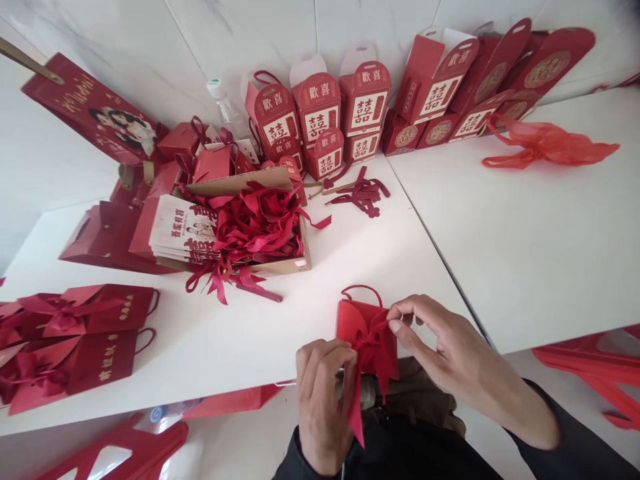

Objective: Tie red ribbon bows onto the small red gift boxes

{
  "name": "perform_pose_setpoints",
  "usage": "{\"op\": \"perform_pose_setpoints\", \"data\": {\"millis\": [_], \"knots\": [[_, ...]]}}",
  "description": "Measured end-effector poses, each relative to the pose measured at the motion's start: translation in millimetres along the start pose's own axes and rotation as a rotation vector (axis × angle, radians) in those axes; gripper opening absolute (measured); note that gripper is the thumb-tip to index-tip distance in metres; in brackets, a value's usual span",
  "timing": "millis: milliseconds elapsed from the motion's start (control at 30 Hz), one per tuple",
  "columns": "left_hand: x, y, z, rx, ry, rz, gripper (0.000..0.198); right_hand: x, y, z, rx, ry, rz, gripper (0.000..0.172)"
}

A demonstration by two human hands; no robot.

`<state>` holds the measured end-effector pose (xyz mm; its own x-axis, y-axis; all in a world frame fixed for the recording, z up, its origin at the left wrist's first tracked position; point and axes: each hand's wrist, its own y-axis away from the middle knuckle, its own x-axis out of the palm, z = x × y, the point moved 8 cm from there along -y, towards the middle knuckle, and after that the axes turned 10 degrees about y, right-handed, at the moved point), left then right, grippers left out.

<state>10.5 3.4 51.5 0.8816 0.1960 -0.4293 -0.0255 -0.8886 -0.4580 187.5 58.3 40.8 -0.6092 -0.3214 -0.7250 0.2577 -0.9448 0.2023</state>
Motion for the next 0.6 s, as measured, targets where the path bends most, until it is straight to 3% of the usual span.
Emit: {"op": "perform_pose_setpoints", "data": {"millis": [167, 300, 600], "knots": [[3.1, -3.3, 8.0, -0.175, 0.103, 0.012, 0.027, 2.4, 0.6, 5.5, 0.033, -0.092, 0.023, 0.011], [4.2, -5.0, 10.8, -0.239, 0.152, 0.013, 0.030, 4.3, -1.4, 8.3, 0.007, -0.097, -0.015, 0.004], [4.5, 6.3, 26.0, -0.390, 0.108, 0.024, 0.036, -2.7, -2.8, -2.2, 0.070, -0.094, -0.095, 0.008]]}}
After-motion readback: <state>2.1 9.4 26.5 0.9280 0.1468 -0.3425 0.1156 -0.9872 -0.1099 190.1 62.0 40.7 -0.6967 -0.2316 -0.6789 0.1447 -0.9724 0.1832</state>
